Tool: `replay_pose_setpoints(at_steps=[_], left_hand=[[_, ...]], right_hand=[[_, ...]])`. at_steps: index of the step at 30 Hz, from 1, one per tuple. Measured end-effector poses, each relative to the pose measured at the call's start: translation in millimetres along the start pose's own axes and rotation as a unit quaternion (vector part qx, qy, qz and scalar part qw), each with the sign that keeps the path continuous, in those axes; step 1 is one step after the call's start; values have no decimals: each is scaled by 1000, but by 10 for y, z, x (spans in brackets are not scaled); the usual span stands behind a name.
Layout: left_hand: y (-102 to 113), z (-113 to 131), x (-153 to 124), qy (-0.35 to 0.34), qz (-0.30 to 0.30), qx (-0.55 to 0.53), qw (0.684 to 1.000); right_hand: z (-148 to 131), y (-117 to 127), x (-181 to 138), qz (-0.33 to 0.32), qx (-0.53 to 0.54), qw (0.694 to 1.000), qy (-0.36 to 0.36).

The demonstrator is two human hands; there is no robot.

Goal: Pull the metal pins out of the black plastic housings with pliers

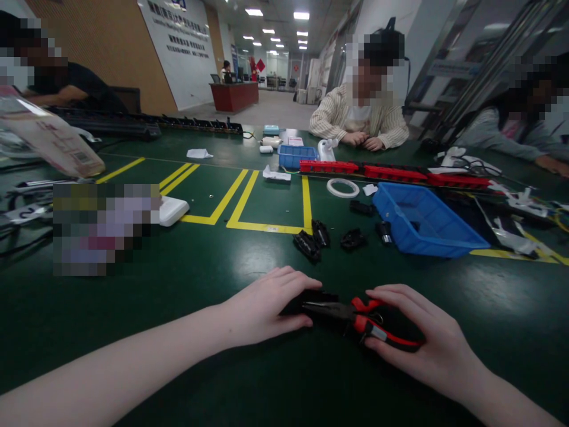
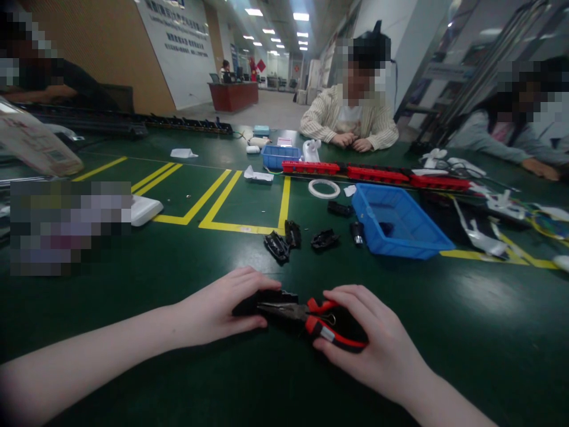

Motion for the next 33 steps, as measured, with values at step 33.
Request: replay_pose_setpoints(at_steps=[33], left_hand=[[9,-16,-1,10,26,92,995]], right_hand=[[7,5,18,3,29,998,-53]])
Point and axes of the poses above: each hand's wrist, its own x-axis towards the middle knuckle, its own y-axis out of the back of the hand, z = x × y, the point moved 6 cm from there along x, towards the middle knuckle, and after that the axes turned 5 degrees about z, right-handed, at the moved point
